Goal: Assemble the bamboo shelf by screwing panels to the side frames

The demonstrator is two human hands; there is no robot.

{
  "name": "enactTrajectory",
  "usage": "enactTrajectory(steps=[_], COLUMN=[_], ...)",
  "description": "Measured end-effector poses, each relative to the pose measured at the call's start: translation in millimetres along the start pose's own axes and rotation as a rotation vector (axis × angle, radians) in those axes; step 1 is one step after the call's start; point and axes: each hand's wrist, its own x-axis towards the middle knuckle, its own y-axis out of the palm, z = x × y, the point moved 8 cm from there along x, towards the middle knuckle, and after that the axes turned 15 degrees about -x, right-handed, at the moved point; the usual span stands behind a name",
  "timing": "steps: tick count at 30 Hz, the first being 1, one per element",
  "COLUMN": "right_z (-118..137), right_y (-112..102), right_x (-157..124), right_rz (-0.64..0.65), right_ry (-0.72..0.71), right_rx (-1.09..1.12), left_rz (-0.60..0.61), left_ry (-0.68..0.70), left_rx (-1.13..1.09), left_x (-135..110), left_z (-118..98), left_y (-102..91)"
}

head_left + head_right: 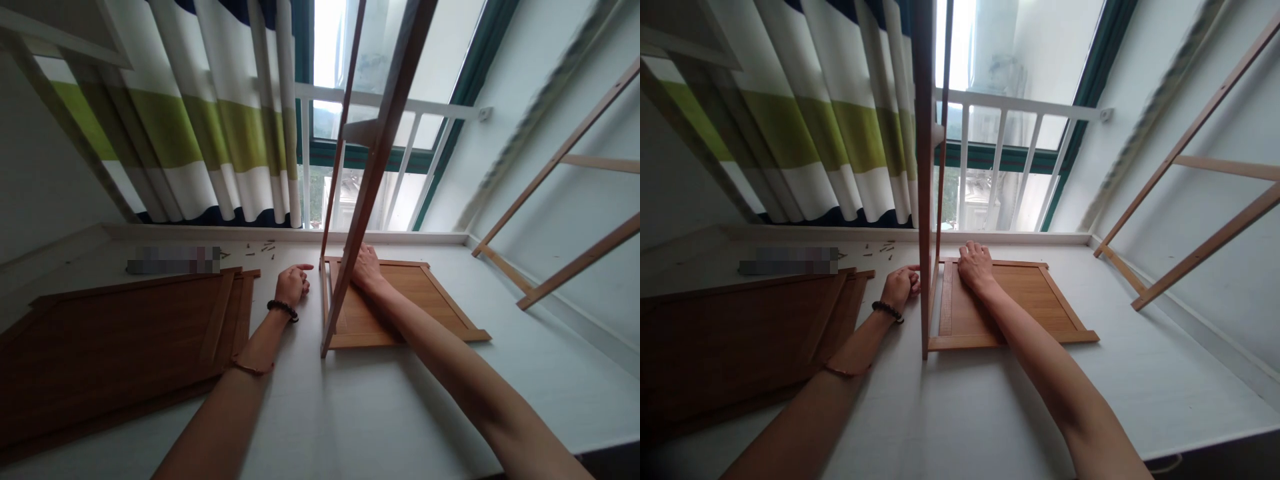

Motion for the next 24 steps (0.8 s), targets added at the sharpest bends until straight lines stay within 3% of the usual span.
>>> enactTrajectory(steps=[2, 6, 10, 24], right_z=[-0.9, -7.2, -7.3, 5.5], right_y=[1.9, 27.3, 40.1, 41.8], right_x=[-16.0, -44.4, -48.5, -32.4], right_rz=[0.015, 0.191, 0.266, 0.288], right_ry=[0.006, 0.026, 0.04, 0.06], right_rx=[0.009, 0.11, 0.135, 0.196], left_rz=[0.044, 0.106, 0.163, 0.179], left_ry=[0.01, 0.043, 0.059, 0.013], left_rx=[0.104, 0.304, 0.532, 0.447], left_x=[-5.5, -13.3, -11.3, 0.7], left_z=[-4.4, -9.5, -6.1, -1.9], left_y=[5.4, 20.3, 30.7, 18.9])
